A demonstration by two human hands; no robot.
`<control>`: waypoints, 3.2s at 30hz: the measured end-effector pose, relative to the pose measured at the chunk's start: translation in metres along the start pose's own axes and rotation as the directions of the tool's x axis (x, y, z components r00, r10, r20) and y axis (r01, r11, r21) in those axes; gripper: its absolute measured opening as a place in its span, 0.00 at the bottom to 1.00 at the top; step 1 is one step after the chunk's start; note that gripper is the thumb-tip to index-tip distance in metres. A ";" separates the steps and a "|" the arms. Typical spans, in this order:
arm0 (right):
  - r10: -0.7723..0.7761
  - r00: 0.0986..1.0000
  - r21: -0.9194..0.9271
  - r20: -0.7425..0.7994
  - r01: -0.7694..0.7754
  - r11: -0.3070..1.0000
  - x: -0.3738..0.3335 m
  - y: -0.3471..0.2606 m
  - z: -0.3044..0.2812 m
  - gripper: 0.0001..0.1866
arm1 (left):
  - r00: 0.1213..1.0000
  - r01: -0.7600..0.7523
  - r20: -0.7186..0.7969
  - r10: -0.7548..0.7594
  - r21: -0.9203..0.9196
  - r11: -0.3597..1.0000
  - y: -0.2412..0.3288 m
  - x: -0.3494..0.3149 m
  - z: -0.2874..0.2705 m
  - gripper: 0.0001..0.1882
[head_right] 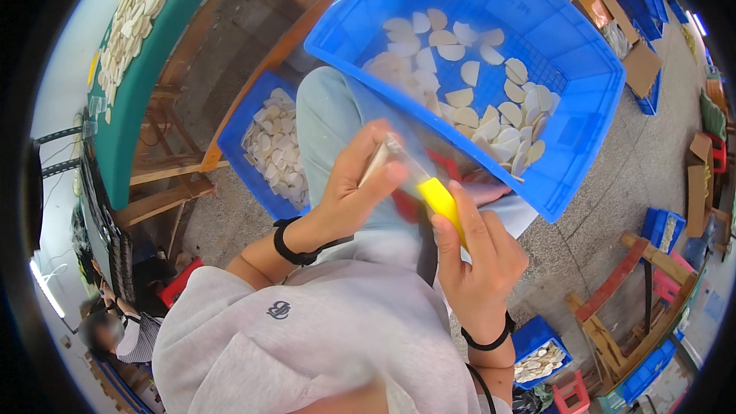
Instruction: Scrape and deburr small white semi-circular objects and sort them into bins.
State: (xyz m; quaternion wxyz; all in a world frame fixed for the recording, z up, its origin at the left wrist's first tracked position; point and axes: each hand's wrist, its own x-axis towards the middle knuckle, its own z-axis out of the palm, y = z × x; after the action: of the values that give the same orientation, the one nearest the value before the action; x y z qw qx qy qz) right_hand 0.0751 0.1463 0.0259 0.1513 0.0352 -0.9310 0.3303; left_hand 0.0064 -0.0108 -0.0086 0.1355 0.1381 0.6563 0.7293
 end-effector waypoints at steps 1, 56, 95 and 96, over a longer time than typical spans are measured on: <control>0.022 1.000 0.047 -0.016 -0.021 0.999 0.000 0.001 0.001 0.16 | 1.000 0.001 0.000 -0.001 0.001 1.000 -0.001 0.000 0.000 0.09; 0.023 1.000 -0.066 -0.005 -0.023 0.998 0.002 0.007 -0.002 0.16 | 0.993 0.100 0.083 -0.082 -0.233 0.967 -0.008 0.004 -0.007 0.13; -0.046 0.993 0.126 0.104 0.033 0.991 0.008 -0.003 -0.008 0.16 | 0.997 -0.026 0.071 0.025 0.018 1.000 -0.001 -0.004 -0.010 0.13; -0.056 0.993 0.104 0.108 0.044 0.994 0.008 -0.002 -0.008 0.16 | 0.997 -0.034 0.072 0.031 0.036 0.999 -0.002 -0.004 -0.011 0.13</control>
State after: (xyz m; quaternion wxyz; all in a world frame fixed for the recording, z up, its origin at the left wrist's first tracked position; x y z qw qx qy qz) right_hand 0.0702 0.1502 0.0357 0.1057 0.0843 -0.9189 0.3707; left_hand 0.0059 -0.0221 -0.0121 0.1444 0.1772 0.6621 0.7137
